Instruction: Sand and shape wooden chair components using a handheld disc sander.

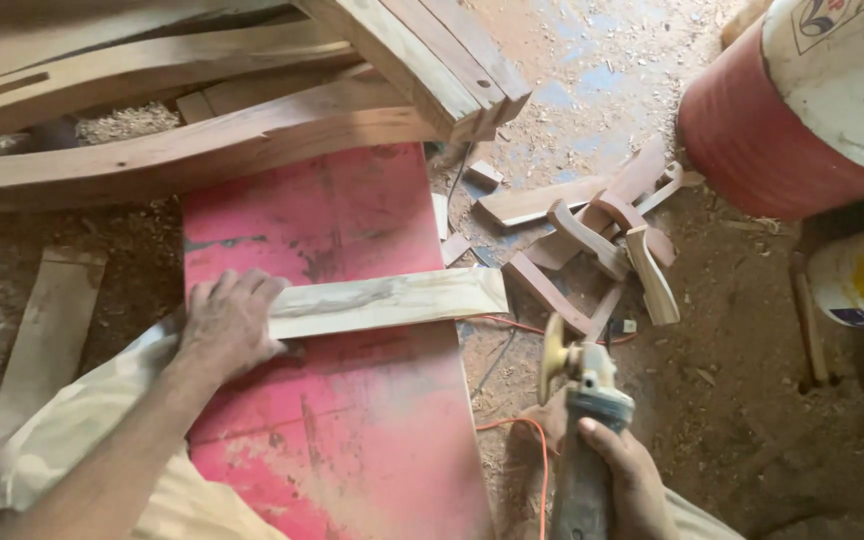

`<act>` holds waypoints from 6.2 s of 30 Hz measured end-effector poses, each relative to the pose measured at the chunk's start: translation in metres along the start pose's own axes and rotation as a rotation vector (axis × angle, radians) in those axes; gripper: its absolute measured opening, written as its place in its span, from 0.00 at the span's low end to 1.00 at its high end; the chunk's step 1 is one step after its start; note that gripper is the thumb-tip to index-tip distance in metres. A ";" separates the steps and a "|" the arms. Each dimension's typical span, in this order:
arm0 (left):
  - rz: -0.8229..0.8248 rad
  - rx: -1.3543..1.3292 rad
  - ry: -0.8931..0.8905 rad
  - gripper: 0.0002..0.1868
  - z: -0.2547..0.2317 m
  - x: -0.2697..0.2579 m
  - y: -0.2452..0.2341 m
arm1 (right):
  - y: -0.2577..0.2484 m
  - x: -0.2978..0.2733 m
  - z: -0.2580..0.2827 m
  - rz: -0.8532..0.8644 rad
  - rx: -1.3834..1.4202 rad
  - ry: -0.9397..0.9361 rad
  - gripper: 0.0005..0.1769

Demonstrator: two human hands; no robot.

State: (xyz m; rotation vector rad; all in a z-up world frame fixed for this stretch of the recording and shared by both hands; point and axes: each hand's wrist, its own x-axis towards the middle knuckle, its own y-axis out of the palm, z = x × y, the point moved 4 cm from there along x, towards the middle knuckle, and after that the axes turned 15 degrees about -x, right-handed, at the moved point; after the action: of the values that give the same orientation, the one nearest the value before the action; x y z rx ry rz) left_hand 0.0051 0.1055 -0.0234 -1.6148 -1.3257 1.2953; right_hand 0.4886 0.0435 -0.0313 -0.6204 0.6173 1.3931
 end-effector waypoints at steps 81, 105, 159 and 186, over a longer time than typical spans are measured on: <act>-0.107 -0.079 0.013 0.45 0.002 -0.009 -0.003 | 0.115 0.004 0.088 -0.285 -1.339 -0.095 0.34; -0.112 -0.095 0.020 0.47 0.003 -0.012 -0.001 | 0.108 0.011 0.092 -0.261 -0.991 0.028 0.30; -0.312 -0.675 -0.159 0.46 0.080 -0.063 -0.002 | 0.010 0.061 0.029 0.181 -0.217 -0.100 0.36; -0.822 -2.974 0.306 0.24 0.131 -0.067 0.027 | 0.313 -0.032 0.100 0.100 -1.529 -0.629 0.52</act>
State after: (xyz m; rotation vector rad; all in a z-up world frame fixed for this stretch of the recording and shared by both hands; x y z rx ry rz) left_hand -0.1109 0.0226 -0.0671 0.6267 1.5587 1.5827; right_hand 0.1777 0.1173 0.0504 -1.2173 -1.0876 1.8763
